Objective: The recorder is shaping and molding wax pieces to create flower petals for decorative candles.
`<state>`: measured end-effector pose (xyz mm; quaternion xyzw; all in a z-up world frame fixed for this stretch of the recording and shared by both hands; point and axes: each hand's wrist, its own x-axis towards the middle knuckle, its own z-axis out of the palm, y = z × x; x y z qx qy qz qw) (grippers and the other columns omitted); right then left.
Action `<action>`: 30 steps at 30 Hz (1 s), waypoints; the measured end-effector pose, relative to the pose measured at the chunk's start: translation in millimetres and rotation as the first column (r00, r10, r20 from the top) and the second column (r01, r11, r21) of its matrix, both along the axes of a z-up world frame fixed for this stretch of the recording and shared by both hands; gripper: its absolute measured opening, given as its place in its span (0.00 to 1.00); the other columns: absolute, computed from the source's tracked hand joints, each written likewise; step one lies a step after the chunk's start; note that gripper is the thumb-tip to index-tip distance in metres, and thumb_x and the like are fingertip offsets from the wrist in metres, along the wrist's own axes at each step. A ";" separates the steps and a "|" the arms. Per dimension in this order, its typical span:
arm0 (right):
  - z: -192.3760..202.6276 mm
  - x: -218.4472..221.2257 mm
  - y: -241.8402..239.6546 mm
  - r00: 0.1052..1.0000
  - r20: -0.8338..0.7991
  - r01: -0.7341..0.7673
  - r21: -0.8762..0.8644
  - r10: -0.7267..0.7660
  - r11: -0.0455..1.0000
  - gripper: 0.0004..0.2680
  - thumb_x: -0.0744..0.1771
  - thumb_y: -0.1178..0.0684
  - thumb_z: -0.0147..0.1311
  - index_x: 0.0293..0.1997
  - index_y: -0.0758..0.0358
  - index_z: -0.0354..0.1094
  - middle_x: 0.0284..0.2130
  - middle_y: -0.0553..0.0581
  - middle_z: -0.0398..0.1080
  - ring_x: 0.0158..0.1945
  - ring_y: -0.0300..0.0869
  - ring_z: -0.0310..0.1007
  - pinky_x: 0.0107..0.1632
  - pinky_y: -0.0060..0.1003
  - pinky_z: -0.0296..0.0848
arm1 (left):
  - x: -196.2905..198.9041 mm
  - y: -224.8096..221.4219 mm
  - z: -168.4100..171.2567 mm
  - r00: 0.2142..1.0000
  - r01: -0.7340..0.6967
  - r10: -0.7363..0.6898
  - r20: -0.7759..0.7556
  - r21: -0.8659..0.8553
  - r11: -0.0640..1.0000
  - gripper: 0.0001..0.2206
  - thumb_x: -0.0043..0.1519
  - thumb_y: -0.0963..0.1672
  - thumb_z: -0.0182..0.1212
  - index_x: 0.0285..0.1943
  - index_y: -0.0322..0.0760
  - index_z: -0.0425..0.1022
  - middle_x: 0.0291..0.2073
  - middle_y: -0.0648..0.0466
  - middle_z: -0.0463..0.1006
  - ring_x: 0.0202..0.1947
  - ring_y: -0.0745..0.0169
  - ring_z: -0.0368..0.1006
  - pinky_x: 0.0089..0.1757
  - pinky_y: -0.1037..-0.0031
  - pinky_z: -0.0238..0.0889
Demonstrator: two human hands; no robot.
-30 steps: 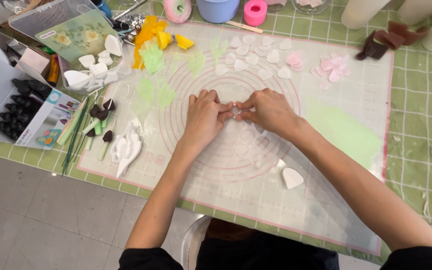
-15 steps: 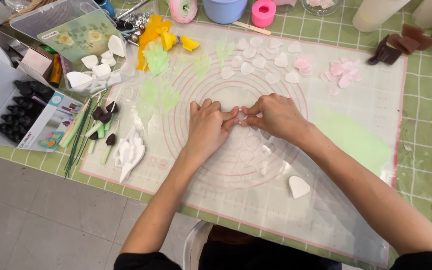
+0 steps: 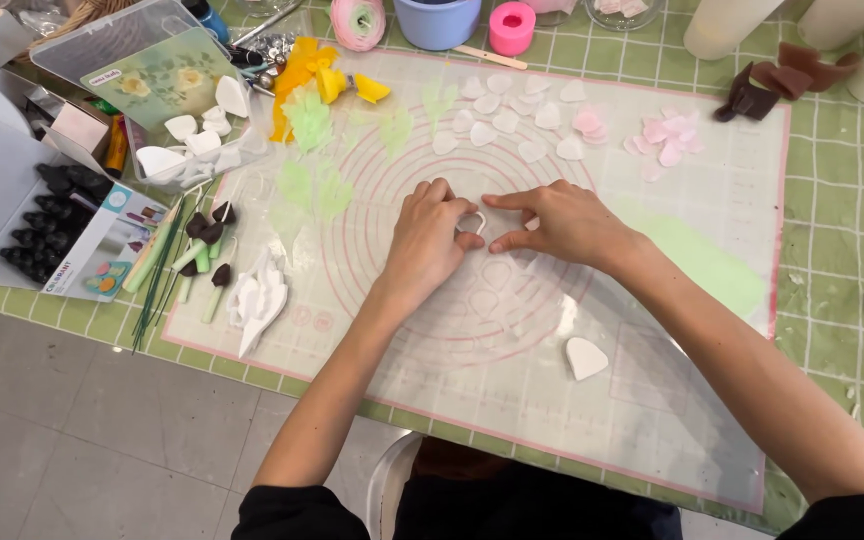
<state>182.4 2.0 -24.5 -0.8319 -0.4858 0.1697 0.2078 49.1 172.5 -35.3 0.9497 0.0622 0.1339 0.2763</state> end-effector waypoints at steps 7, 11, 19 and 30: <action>15.2 -11.2 6.7 0.998 0.000 0.064 -0.158 -0.065 0.985 0.26 0.57 0.32 0.67 0.60 0.39 0.72 0.29 0.56 0.79 0.40 0.46 0.79 0.43 0.45 0.75 | 0.4 -2.2 -4.0 0.998 0.011 -0.009 0.063 -0.040 0.999 0.16 0.46 0.41 0.76 0.43 0.30 0.80 0.39 0.49 0.73 0.48 0.50 0.69 0.50 0.63 0.63; 15.6 -13.4 7.3 0.997 0.006 0.075 -0.167 -0.075 0.983 0.26 0.57 0.32 0.67 0.61 0.39 0.72 0.29 0.56 0.79 0.40 0.46 0.78 0.43 0.44 0.75 | -3.2 -3.4 -5.1 0.994 0.026 -0.019 0.106 -0.059 0.998 0.16 0.47 0.38 0.74 0.43 0.28 0.77 0.41 0.49 0.73 0.49 0.49 0.69 0.48 0.63 0.65; 11.3 -11.9 6.1 0.997 0.012 0.075 -0.168 -0.074 0.983 0.27 0.57 0.32 0.67 0.62 0.39 0.71 0.32 0.55 0.79 0.42 0.46 0.78 0.45 0.44 0.74 | -15.5 -6.5 9.8 0.990 0.037 -0.018 0.142 -0.133 0.990 0.11 0.53 0.36 0.70 0.40 0.30 0.73 0.41 0.49 0.72 0.48 0.50 0.71 0.46 0.65 0.69; 26.8 -44.8 -33.8 0.999 0.041 -0.022 0.479 0.003 0.877 0.25 0.62 0.49 0.68 0.68 0.53 0.66 0.33 0.55 0.75 0.35 0.46 0.73 0.42 0.42 0.74 | -14.6 3.4 -14.4 0.930 -0.007 0.259 0.259 -0.694 0.720 0.13 0.61 0.34 0.65 0.54 0.30 0.79 0.34 0.55 0.77 0.34 0.70 0.72 0.39 0.77 0.69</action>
